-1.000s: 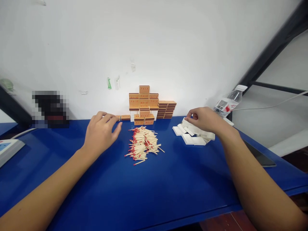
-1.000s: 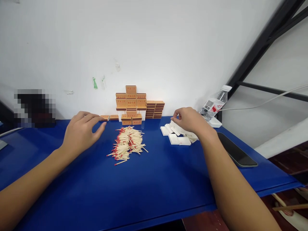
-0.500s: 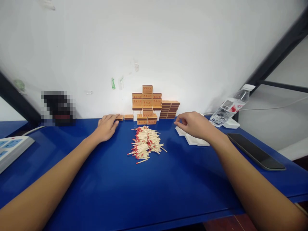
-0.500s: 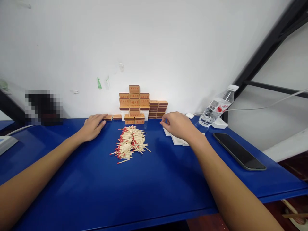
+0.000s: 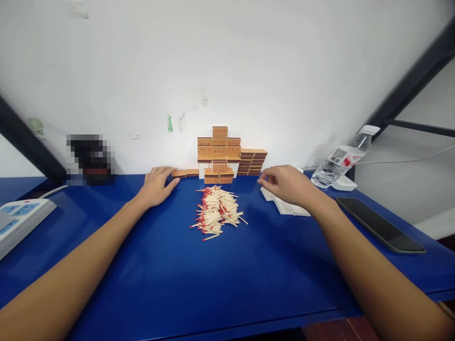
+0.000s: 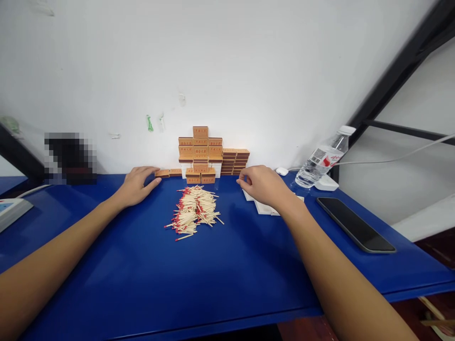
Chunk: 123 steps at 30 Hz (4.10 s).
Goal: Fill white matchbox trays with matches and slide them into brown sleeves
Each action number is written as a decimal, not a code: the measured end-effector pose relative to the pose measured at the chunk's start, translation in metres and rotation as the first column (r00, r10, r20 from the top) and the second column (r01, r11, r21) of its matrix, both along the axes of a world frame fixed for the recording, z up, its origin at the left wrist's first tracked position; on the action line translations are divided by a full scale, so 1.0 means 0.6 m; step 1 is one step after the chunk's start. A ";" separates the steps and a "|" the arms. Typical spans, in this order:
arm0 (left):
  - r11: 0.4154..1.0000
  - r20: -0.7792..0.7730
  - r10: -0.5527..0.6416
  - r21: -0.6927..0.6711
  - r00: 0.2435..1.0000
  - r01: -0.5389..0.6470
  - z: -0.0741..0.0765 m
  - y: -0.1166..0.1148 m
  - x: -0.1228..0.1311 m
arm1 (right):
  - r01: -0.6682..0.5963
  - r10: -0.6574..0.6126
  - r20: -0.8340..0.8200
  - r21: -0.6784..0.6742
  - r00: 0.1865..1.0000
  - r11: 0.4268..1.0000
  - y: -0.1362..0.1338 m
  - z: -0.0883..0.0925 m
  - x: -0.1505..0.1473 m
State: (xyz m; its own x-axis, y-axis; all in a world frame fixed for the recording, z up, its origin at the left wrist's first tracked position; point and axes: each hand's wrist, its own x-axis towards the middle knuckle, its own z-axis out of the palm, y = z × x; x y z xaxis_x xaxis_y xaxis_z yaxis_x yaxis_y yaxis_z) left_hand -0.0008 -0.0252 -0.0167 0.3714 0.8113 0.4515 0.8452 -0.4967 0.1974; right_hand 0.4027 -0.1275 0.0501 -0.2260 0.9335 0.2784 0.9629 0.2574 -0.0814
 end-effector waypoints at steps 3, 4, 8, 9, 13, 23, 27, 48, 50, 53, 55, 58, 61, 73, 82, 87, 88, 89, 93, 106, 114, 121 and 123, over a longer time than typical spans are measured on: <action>1.000 -0.010 -0.026 0.000 1.000 0.026 0.004 -0.004 0.003 | -0.005 0.005 -0.009 -0.004 1.000 1.000 0.001 -0.001 0.001; 1.000 -0.006 -0.024 0.008 1.000 0.024 0.005 -0.005 0.004 | -0.006 0.006 -0.012 -0.003 1.000 1.000 0.001 -0.002 0.002; 0.999 0.017 -0.018 0.031 1.000 0.017 0.005 -0.005 0.004 | -0.005 0.005 -0.026 0.003 1.000 1.000 0.002 -0.003 0.003; 0.999 0.021 -0.022 0.026 1.000 0.021 0.004 -0.004 0.004 | -0.005 0.005 -0.030 0.004 1.000 1.000 0.002 -0.003 0.003; 1.000 0.043 -0.019 0.002 0.999 0.019 -0.004 -0.004 0.005 | -0.009 0.009 -0.042 0.004 0.999 1.000 0.002 -0.004 0.004; 0.991 0.172 -0.047 0.128 0.984 0.025 0.046 -0.050 0.027 | -0.099 0.114 -0.322 0.064 0.940 0.993 -0.012 0.002 -0.023; 0.896 0.265 -0.344 0.379 0.901 0.231 0.069 -0.128 0.086 | -0.304 0.185 -0.778 -0.007 0.600 0.953 -0.041 -0.001 -0.091; 0.814 0.175 -0.492 0.441 0.853 0.378 0.061 -0.192 0.133 | -0.449 0.011 -0.955 -0.130 0.297 0.884 -0.072 -0.030 -0.155; 0.822 0.190 -0.475 0.443 0.859 0.357 0.062 -0.187 0.131 | -0.424 0.011 -0.955 -0.122 0.298 0.897 -0.067 -0.031 -0.150; 0.817 0.192 -0.479 0.456 0.857 0.354 0.061 -0.180 0.128 | -0.384 -0.007 -0.942 -0.144 0.337 0.912 -0.059 -0.028 -0.141; 0.822 0.202 -0.469 0.457 0.860 0.341 0.059 -0.175 0.126 | -0.351 -0.026 -0.932 -0.162 0.362 0.922 -0.053 -0.027 -0.134; 0.848 0.226 -0.423 0.440 0.878 0.295 0.053 -0.168 0.121 | -0.289 -0.054 -0.911 -0.185 0.409 0.939 -0.041 -0.029 -0.121; 0.878 0.245 -0.357 0.418 0.901 0.233 0.049 -0.162 0.116 | -0.196 -0.099 -0.896 -0.201 0.433 0.960 -0.024 -0.035 -0.101; 0.862 0.225 -0.413 0.411 0.883 0.298 0.045 -0.161 0.114 | 0.137 -0.187 -0.878 -0.140 0.441 0.981 0.077 0.007 0.006; 0.857 0.182 -0.371 0.444 0.911 0.261 0.045 -0.164 0.112 | 0.183 -0.348 -0.729 -0.299 0.589 0.936 0.167 0.053 -0.007; 0.847 0.171 -0.380 0.459 0.909 0.268 0.046 -0.166 0.114 | 0.204 -0.346 -0.696 -0.282 0.629 0.937 0.165 0.046 -0.007; 0.844 0.170 -0.384 0.464 0.908 0.270 0.046 -0.166 0.114 | 0.199 -0.342 -0.691 -0.281 0.636 0.939 0.165 0.045 -0.008; 0.840 0.168 -0.386 0.470 0.907 0.271 0.046 -0.166 0.115 | 0.195 -0.338 -0.687 -0.280 0.644 0.940 0.166 0.045 -0.009; 0.838 0.166 -0.380 0.478 0.910 0.263 0.048 -0.166 0.114 | 0.182 -0.315 -0.664 -0.264 0.678 0.947 0.177 0.045 -0.012; 0.815 0.158 -0.387 0.519 0.908 0.257 0.052 -0.167 0.114 | 0.271 -0.227 -0.679 -0.043 0.698 0.962 0.187 0.031 -0.002; 0.804 0.160 -0.399 0.535 0.903 0.260 0.052 -0.167 0.115 | 0.256 -0.138 -0.738 0.049 0.660 0.965 0.116 0.020 -0.022; 0.823 0.183 -0.490 0.420 0.853 0.382 0.046 -0.172 0.124 | -0.262 0.033 -0.792 -0.162 0.609 0.951 -0.023 -0.023 -0.123; 0.833 0.187 -0.503 0.367 0.844 0.415 0.044 -0.172 0.126 | -0.351 0.051 -0.812 -0.193 0.581 0.916 -0.035 -0.035 -0.143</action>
